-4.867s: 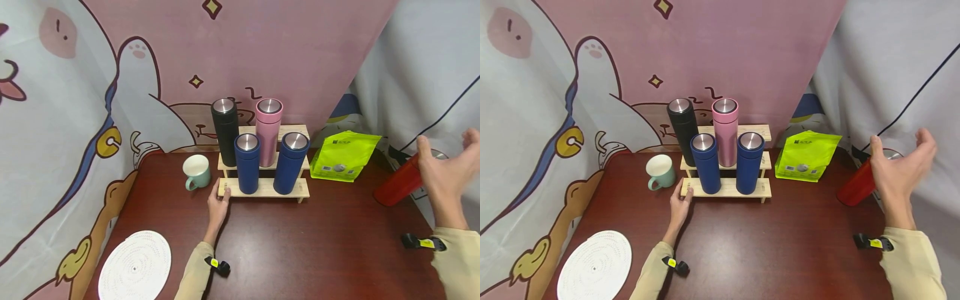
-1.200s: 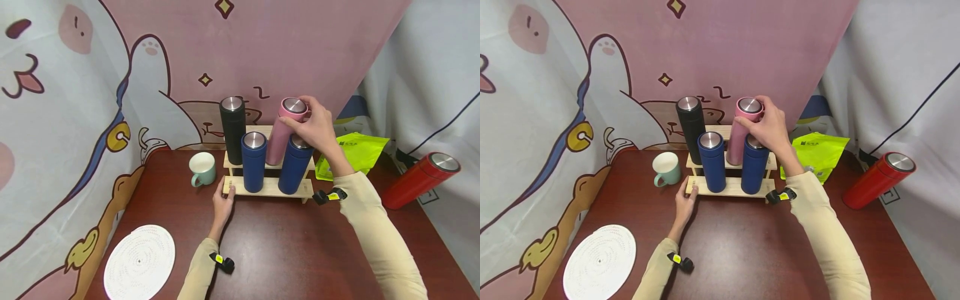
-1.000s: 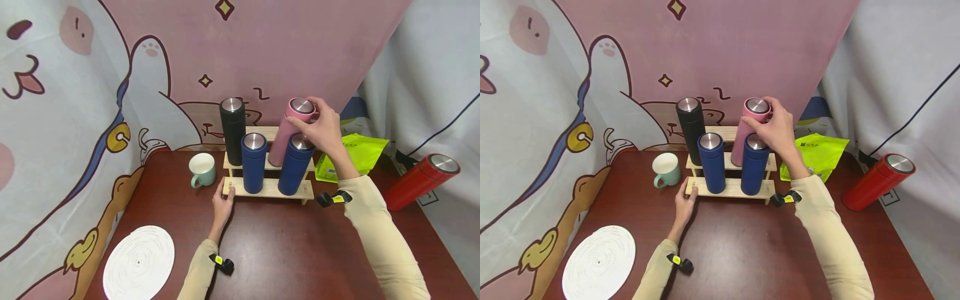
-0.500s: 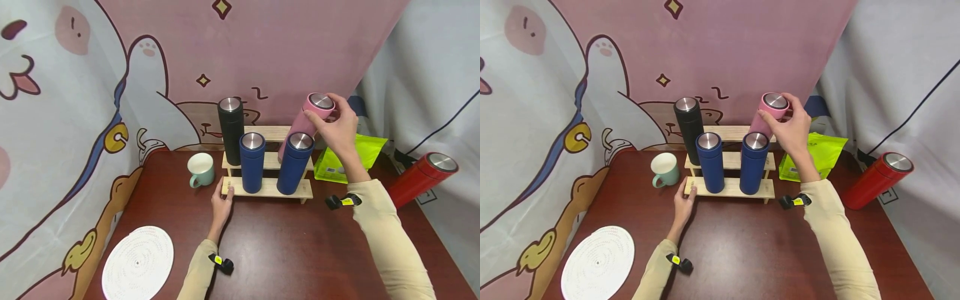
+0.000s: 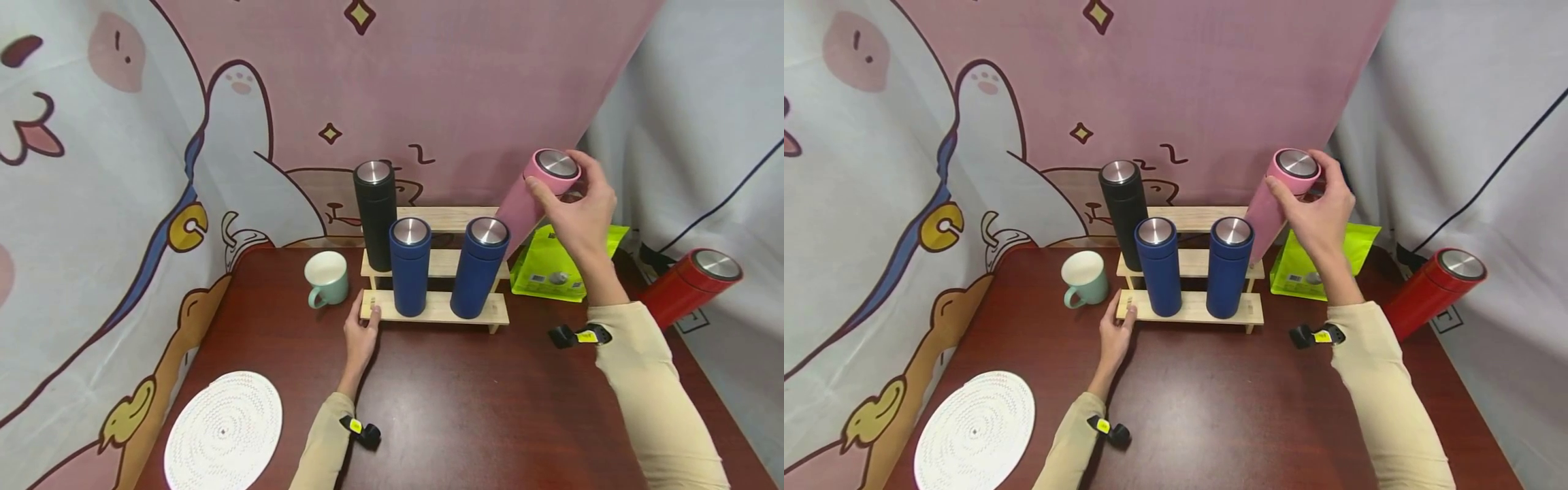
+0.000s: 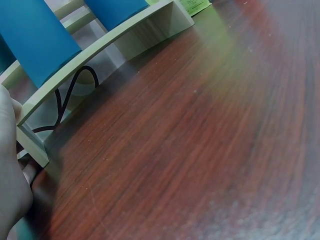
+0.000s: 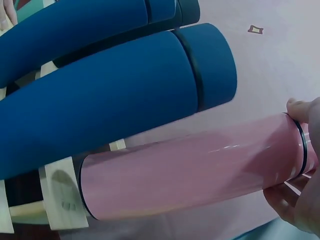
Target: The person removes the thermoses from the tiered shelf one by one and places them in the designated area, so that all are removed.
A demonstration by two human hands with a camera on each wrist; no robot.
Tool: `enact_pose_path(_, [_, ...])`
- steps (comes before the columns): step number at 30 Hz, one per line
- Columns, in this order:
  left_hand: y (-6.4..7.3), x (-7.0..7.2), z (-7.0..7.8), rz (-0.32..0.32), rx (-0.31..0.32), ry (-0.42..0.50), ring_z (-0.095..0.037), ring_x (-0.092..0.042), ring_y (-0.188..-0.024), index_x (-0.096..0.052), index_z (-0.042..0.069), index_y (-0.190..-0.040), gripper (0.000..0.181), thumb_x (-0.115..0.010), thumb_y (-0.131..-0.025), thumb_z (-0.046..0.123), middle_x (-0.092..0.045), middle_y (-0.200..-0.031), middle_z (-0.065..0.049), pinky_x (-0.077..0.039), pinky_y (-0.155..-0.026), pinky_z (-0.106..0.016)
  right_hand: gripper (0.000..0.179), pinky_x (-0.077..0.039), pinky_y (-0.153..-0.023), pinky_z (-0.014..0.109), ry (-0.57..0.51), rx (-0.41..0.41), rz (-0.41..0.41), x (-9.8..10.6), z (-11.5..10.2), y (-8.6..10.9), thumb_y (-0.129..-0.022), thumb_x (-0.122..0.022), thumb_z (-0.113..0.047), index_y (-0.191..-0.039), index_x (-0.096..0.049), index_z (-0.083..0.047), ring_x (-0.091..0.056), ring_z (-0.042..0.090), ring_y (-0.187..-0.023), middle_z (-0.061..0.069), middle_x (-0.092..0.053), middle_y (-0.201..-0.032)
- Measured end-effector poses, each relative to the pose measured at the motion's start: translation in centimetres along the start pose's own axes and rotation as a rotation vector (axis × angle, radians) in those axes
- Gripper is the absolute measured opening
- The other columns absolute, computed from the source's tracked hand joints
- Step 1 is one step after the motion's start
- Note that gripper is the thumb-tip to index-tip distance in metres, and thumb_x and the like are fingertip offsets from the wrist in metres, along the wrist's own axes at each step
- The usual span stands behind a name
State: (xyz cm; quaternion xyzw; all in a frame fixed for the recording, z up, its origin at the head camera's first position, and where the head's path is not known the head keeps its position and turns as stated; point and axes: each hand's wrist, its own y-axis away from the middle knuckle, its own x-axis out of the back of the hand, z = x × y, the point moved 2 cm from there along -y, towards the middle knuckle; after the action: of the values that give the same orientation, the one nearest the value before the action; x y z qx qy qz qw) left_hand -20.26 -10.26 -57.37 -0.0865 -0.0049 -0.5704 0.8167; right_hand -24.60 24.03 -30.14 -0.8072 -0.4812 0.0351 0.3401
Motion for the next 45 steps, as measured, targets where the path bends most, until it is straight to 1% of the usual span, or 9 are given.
enact_pose_path(5, [0.0, 0.1, -0.1, -0.005, 0.005, 0.019, -0.021, -0.063, -0.113, -0.051, 0.006, -0.149, 0.056, -0.068, -0.096, 0.01, -0.063, -0.138, -0.015, -0.051, -0.092, -0.024, 0.059, -0.047, -0.083, 0.013, 0.028, 0.027, 0.008, 1.3, -0.1, 0.4, -0.085, -0.08, -0.031, -0.14, -0.06, -0.021, -0.058, 0.002, -0.095, 0.007, -0.066, -0.128])
enact_pose_path(9, [0.0, 0.1, -0.1, -0.004, 0.01, 0.022, -0.022, -0.063, -0.115, -0.051, 0.007, -0.149, 0.056, -0.067, -0.096, 0.01, -0.063, -0.138, -0.016, -0.051, -0.095, -0.027, 0.059, -0.046, -0.082, 0.013, 0.045, 0.016, 0.016, 2.4, 0.1, 0.5, -0.085, -0.08, -0.032, -0.139, -0.06, -0.024, -0.056, 0.001, -0.095, 0.003, -0.066, -0.127])
enact_pose_path(15, [0.2, 0.0, 0.2, 0.007, 0.001, 0.027, -0.03, -0.06, -0.121, -0.05, 0.003, -0.149, 0.055, -0.067, -0.096, 0.006, -0.06, -0.141, -0.02, -0.049, -0.103, -0.048, 0.06, -0.045, -0.08, 0.01, 0.071, -0.01, 0.009, 4.1, 0.8, 0.6, -0.083, -0.082, -0.026, -0.139, -0.06, -0.021, -0.057, -0.001, -0.093, -0.015, -0.062, -0.117])
enact_pose_path(18, [0.5, 0.2, 1.6, -0.004, -0.008, 0.028, -0.035, -0.059, -0.123, -0.048, -0.002, -0.148, 0.055, -0.066, -0.096, 0.004, -0.058, -0.141, -0.024, -0.047, -0.104, -0.054, 0.061, -0.045, -0.08, 0.009, 0.084, -0.023, -0.004, 5.1, 1.1, 0.9, -0.083, -0.082, -0.025, -0.14, -0.059, -0.02, -0.057, -0.001, -0.093, -0.019, -0.06, -0.117])
enact_pose_path(22, [1.1, 0.7, 3.6, -0.034, -0.017, 0.019, -0.036, -0.06, -0.122, -0.048, -0.007, -0.147, 0.054, -0.065, -0.096, 0.002, -0.059, -0.14, -0.027, -0.049, -0.102, -0.054, 0.062, -0.045, -0.079, 0.009, 0.106, -0.036, -0.005, 6.5, 1.3, 1.4, -0.082, -0.082, -0.025, -0.14, -0.059, -0.022, -0.057, -0.002, -0.094, -0.014, -0.063, -0.12])
enact_pose_path(24, [1.3, 0.9, 4.2, -0.037, -0.023, 0.016, -0.035, -0.06, -0.121, -0.049, -0.007, -0.146, 0.054, -0.065, -0.096, 0.002, -0.059, -0.139, -0.027, -0.05, -0.101, -0.053, 0.061, -0.044, -0.079, 0.008, 0.125, -0.052, 0.003, 7.1, 1.5, 1.7, -0.082, -0.082, -0.026, -0.139, -0.06, -0.023, -0.057, -0.003, -0.094, -0.011, -0.064, -0.121])
enact_pose_path(31, [1.3, 1.0, 4.4, -0.032, -0.012, 0.031, -0.033, -0.061, -0.119, -0.05, -0.002, -0.147, 0.054, -0.066, -0.095, 0.001, -0.06, -0.138, -0.026, -0.049, -0.101, -0.048, 0.062, -0.042, -0.077, 0.006, 0.184, -0.141, -0.005, 9.0, 2.7, 2.4, -0.082, -0.082, -0.028, -0.14, -0.059, -0.026, -0.055, -0.005, -0.094, -0.006, -0.064, -0.125])
enact_pose_path(39, [1.4, 0.9, 4.6, -0.039, -0.019, 0.02, -0.033, -0.062, -0.116, -0.05, -0.001, -0.147, 0.054, -0.066, -0.095, 0.002, -0.062, -0.136, -0.026, -0.05, -0.099, -0.051, 0.062, -0.04, -0.074, 0.006, 0.242, -0.181, -0.012, 10.6, 4.5, 3.3, -0.082, -0.083, -0.027, -0.14, -0.059, -0.023, -0.052, -0.005, -0.085, -0.024, -0.055, -0.111])
enact_pose_path(45, [1.4, 0.9, 4.6, -0.043, -0.022, 0.031, -0.033, -0.061, -0.119, -0.05, -0.002, -0.147, 0.054, -0.065, -0.096, 0.002, -0.06, -0.138, -0.025, -0.049, -0.101, -0.049, 0.066, -0.037, -0.075, 0.005, 0.324, -0.2, -0.029, 11.3, 5.7, 4.2, -0.083, -0.083, -0.03, -0.142, -0.057, -0.018, -0.048, -0.01, -0.085, -0.023, -0.054, -0.111])
